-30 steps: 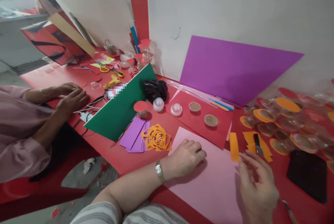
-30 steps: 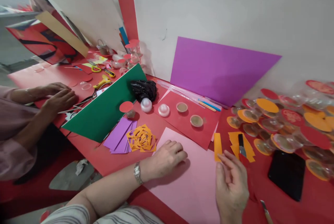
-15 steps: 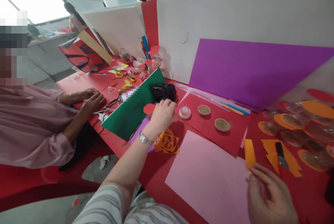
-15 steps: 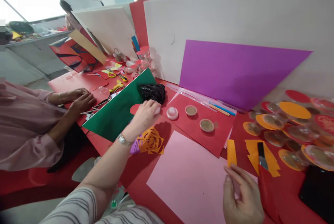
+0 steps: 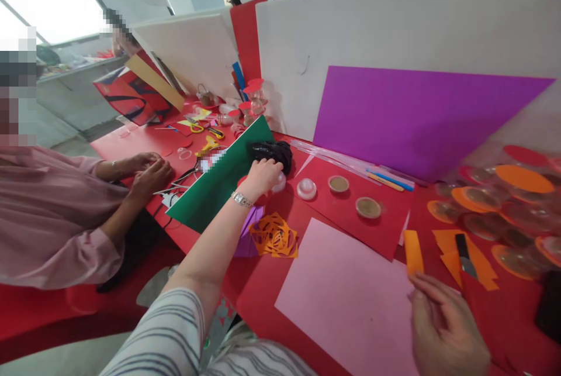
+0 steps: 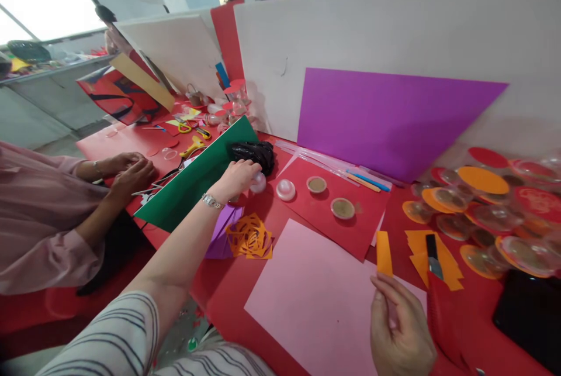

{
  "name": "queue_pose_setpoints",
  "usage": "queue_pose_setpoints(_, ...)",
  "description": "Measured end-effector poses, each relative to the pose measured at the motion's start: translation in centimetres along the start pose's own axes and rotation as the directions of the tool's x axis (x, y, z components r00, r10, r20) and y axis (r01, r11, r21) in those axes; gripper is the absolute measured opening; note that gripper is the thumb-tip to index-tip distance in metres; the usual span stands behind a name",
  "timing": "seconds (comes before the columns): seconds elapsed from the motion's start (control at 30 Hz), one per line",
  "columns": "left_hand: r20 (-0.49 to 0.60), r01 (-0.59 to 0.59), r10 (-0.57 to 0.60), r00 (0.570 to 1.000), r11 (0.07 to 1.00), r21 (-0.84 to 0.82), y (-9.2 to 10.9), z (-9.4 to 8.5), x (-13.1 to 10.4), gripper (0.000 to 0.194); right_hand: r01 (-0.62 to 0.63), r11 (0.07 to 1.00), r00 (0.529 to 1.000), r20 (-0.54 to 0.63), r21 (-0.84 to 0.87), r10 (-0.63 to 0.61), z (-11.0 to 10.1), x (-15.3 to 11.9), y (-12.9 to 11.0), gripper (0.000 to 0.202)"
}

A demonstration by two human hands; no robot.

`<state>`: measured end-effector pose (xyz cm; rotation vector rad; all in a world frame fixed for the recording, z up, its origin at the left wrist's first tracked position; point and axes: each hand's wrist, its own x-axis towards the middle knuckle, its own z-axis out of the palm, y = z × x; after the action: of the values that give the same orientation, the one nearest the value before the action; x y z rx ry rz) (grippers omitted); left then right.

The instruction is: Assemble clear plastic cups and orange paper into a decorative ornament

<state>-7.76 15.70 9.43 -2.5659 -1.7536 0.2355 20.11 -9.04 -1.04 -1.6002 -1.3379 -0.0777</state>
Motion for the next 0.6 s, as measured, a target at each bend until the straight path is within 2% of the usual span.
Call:
queue_pose_setpoints(0.13,-0.018,0.015,-0.015,1.0,1.0,-0.006,-0.3,-0.9,-0.3,0.024,-0.004,1.0,1.0,0.0,0.024,0.004,0.1,0.0,-0.2,0.017)
queue_pose_setpoints(0.27,-0.023,0.02,-0.021,1.0,0.999,-0.037,-0.5,-1.7,-0.8,0.025,-0.059,0.998,0.998,0.016,0.035,0.058,0.3,-0.1,-0.3,0.016)
queue_pose_setpoints(0.47,-0.04,0.031,-0.036,0.999,0.99,-0.137,-0.9,-2.1,-0.9,0.031,-0.032,0.999,0.999,0.005,0.019,0.032,0.3,-0.1,-0.4,0.017)
queue_pose_setpoints(0.53,-0.067,-0.004,-0.012,0.998,0.971,-0.238,-1.1,-2.4,-1.2,0.03,-0.047,0.999,0.999,0.018,0.014,0.046,0.2,-0.2,-0.3,0.019)
queue_pose_setpoints(0.6,-0.135,-0.104,0.052,0.99,0.902,-0.418,-1.1,-2.5,-1.8,0.029,-0.073,0.997,0.997,0.027,0.021,0.073,0.2,-0.3,-0.2,0.02)
